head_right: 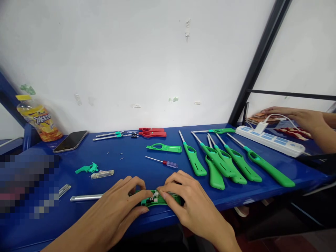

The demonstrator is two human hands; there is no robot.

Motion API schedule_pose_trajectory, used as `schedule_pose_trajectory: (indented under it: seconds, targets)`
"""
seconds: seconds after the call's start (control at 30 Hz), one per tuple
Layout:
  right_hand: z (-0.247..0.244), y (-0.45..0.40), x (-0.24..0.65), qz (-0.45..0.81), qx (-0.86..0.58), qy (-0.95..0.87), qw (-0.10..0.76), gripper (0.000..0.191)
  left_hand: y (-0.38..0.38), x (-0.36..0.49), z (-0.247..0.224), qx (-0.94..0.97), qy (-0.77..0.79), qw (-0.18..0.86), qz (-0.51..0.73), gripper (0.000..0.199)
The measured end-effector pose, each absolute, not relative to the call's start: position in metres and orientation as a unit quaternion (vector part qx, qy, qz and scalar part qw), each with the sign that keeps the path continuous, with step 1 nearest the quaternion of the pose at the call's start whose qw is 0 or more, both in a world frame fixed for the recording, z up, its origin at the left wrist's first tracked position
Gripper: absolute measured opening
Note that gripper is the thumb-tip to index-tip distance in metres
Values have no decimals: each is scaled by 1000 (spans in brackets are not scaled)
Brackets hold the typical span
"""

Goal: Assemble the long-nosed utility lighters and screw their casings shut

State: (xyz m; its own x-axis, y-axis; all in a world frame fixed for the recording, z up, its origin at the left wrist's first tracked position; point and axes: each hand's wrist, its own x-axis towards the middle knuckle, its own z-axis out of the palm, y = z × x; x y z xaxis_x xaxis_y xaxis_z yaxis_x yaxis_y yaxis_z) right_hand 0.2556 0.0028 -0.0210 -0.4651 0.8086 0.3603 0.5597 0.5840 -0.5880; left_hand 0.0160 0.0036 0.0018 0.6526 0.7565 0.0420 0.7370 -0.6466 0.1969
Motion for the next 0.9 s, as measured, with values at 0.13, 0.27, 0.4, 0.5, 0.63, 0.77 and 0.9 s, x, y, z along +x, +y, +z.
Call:
schedule_pose_trajectory:
  seconds: [0.13,0.27,0.4,0.5,0.63,0.77,0.9]
  targets:
    - [-21,2,256,201,-413,-831,313,24,2,17,5,903,415,89,65,23]
    - [-25,0,256,192,-420,-831,311,26,-2,18,5,908,410,76,49,23]
    - [-23,1,257,164,-428,-825,332,25,-4,19,7,908,414,58,37,23]
    - [-9,11,261,115,-434,-822,350,27,-3,19,10,909,412,56,30,21]
    - [18,49,265,-22,-485,-843,230,36,-1,15,14,913,401,59,52,22]
    - [27,95,263,-95,-506,-854,72,47,4,5,17,914,395,40,87,28]
    - [19,119,256,-107,-502,-858,-6,43,11,-14,21,905,404,-5,130,29]
